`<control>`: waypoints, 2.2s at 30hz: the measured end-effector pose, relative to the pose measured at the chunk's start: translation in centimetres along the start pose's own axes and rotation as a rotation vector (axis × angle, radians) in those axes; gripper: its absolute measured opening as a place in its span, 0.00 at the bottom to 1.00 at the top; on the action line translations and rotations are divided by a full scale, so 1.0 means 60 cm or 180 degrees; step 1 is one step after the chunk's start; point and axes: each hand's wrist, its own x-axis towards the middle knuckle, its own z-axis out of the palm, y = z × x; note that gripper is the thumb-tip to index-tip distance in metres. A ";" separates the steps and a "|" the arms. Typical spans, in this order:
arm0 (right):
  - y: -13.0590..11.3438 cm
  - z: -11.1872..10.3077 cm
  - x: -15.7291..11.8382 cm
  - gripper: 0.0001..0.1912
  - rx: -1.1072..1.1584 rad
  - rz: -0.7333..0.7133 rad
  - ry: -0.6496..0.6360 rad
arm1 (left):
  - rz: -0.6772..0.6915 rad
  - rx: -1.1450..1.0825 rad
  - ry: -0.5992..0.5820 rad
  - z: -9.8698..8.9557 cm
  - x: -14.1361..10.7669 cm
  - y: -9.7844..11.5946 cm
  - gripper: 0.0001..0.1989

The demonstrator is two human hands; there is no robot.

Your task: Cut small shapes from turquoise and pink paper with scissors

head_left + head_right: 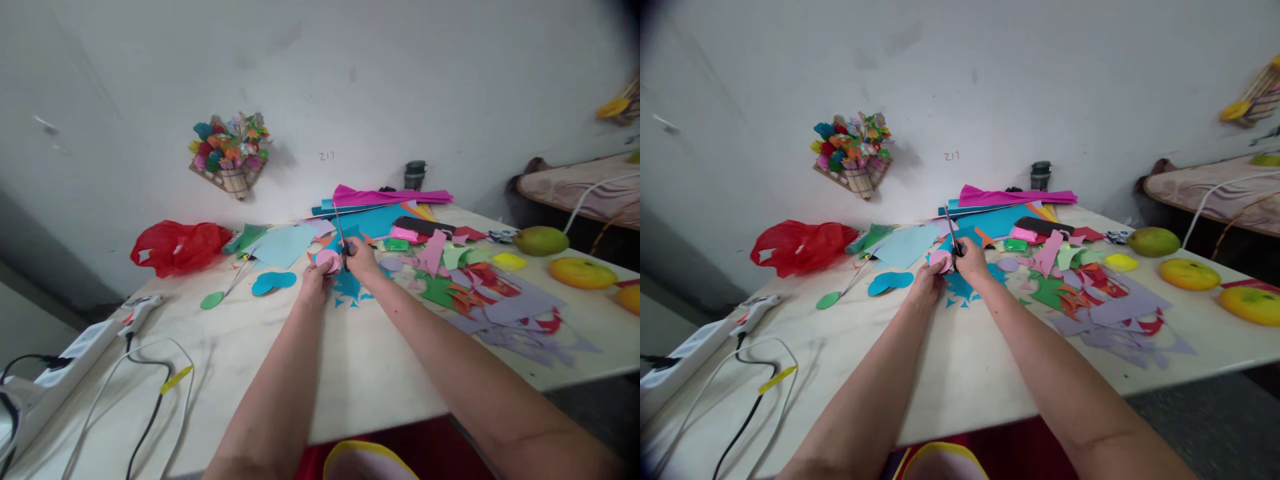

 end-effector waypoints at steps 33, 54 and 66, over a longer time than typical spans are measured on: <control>-0.054 -0.137 0.008 0.23 0.0230 0.1228 -0.2666 | 0.0523 -0.0096 0.0279 -0.037 0.016 0.021 0.11; -0.042 -0.099 0.001 0.21 -0.0067 0.0987 -0.2406 | 0.0377 0.0243 0.0015 -0.028 0.015 0.016 0.16; -0.038 -0.087 -0.001 0.17 -0.0023 0.1109 -0.2228 | 0.0437 0.0270 -0.0117 -0.030 0.017 0.011 0.17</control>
